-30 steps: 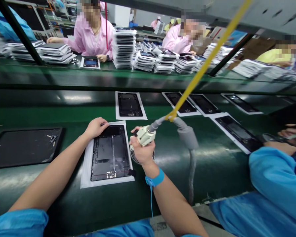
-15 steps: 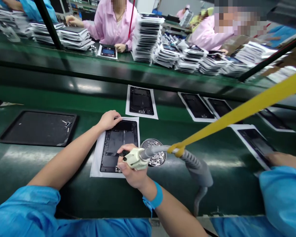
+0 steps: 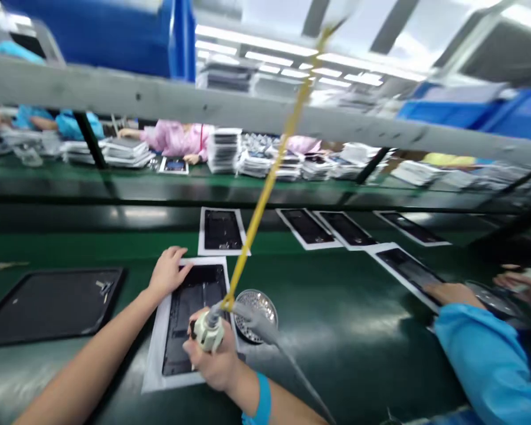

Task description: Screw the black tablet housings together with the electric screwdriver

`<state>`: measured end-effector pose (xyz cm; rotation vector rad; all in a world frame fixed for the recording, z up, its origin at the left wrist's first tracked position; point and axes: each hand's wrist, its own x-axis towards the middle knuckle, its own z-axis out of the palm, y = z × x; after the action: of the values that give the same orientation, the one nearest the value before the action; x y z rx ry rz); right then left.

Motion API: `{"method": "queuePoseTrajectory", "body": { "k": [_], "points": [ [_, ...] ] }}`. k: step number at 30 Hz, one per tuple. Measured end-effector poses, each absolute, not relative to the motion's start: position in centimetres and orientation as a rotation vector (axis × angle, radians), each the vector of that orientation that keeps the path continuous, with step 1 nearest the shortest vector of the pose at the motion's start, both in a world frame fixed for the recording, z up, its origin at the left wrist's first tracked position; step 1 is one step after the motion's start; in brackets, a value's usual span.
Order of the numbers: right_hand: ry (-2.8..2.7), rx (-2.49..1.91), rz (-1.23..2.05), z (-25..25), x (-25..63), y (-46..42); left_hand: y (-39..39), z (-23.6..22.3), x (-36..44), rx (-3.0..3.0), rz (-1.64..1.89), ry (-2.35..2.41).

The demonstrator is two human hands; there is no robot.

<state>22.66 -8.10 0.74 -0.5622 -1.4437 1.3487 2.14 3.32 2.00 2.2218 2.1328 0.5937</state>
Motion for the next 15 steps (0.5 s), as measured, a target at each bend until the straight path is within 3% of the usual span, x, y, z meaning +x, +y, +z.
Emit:
{"method": "queuePoseTrajectory", "body": {
  "k": [7,11,15],
  "points": [
    [-1.333,-0.579,1.329,2.6,24.0,-5.8,-6.6,3.6,0.6,1.918,-0.212,2.193],
    [-1.29,-0.606,1.239,3.3,25.2,-4.5,-9.6,1.9,2.1,1.907,-0.16,2.094],
    [-1.272,-0.664,1.081,3.5,26.0,-3.4,-9.9,0.9,1.6,1.818,0.132,2.104]
  ]
}}
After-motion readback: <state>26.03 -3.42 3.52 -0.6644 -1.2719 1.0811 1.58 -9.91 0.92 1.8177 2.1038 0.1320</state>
